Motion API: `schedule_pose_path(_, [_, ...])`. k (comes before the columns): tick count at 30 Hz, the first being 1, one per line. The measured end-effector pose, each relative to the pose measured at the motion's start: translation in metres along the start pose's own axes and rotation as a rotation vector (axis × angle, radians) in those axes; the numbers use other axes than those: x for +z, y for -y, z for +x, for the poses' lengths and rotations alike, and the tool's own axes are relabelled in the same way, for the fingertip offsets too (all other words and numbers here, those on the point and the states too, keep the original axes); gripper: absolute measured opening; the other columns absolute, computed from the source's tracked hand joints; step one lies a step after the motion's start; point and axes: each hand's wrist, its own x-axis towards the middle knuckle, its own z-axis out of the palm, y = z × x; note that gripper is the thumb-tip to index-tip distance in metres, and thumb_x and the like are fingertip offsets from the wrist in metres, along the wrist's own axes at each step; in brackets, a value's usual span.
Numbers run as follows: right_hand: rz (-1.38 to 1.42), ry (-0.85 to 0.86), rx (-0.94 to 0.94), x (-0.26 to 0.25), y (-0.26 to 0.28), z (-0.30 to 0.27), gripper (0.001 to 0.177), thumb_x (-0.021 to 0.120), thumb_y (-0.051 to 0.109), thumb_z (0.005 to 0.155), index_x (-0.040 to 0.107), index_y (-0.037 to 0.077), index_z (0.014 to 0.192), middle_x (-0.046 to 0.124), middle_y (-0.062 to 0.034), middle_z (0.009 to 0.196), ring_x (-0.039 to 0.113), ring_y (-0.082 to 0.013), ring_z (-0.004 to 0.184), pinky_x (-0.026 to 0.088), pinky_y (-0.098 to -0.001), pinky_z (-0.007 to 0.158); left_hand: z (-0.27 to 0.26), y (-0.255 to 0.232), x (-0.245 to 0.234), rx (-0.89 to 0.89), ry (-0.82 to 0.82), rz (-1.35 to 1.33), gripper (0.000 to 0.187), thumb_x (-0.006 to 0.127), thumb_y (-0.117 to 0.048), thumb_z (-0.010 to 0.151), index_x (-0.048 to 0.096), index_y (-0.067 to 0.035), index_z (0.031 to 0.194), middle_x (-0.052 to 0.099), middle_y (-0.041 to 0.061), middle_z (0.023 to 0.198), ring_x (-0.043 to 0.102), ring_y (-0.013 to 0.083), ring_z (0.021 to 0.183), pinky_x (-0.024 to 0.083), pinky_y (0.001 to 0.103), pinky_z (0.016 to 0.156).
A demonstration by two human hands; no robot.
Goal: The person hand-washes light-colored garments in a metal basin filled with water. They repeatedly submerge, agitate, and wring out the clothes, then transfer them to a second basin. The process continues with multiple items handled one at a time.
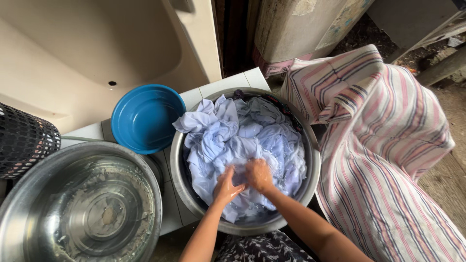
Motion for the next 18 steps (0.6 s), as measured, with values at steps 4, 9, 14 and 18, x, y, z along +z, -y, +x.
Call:
schedule_pose_path(4, [1.061,-0.117,0.011,-0.075,0.009,0.001,0.025,0.080,0.020,0.090,0.069,0.003,0.074,0.063,0.0013,0.070,0.051,-0.0076,0.063,0.040,-0.0290,0.054,-0.022,-0.030,-0.008,0.211,-0.345,0.051,0.152,0.093,-0.066,0.048,0.011,-0.004,0.160,0.025,0.023,0.162,0.029,0.0415,0.148,0.024,0.052,0.118])
schedule_pose_path(9, [1.405,-0.089,-0.137,-0.188,0.072,-0.031,0.020,0.077,0.010,0.087,0.065,0.005,0.072,0.063,0.0047,0.068,0.053,-0.0031,0.061,0.042,-0.0223,0.055,-0.018,-0.059,-0.008,0.403,-0.579,0.014,0.162,0.094,-0.063,0.038,0.006,0.003,0.157,0.024,0.030,0.161,0.027,0.0420,0.150,0.025,0.053,0.116])
schedule_pose_path(14, [1.763,-0.020,-0.161,-0.282,0.109,-0.080,0.020,0.079,0.011,0.087,0.059,0.010,0.081,0.066,-0.0006,0.078,0.064,-0.0110,0.069,0.054,-0.0281,0.064,0.013,-0.098,-0.017,0.549,-0.539,-0.480,0.138,0.096,-0.037,0.056,0.012,0.000,0.160,0.051,0.027,0.143,0.052,0.0323,0.130,0.042,0.046,0.113])
schedule_pose_path(18, [1.829,-0.320,-0.012,-0.306,0.078,-0.083,0.023,0.079,0.018,0.084,0.059,0.012,0.093,0.063,-0.0015,0.085,0.066,-0.0152,0.077,0.060,-0.0351,0.069,0.020,-0.123,-0.060,0.482,-0.328,-0.592,0.124,0.094,-0.016,0.075,0.009,-0.009,0.165,0.068,0.017,0.123,0.067,0.0214,0.114,0.043,0.039,0.116])
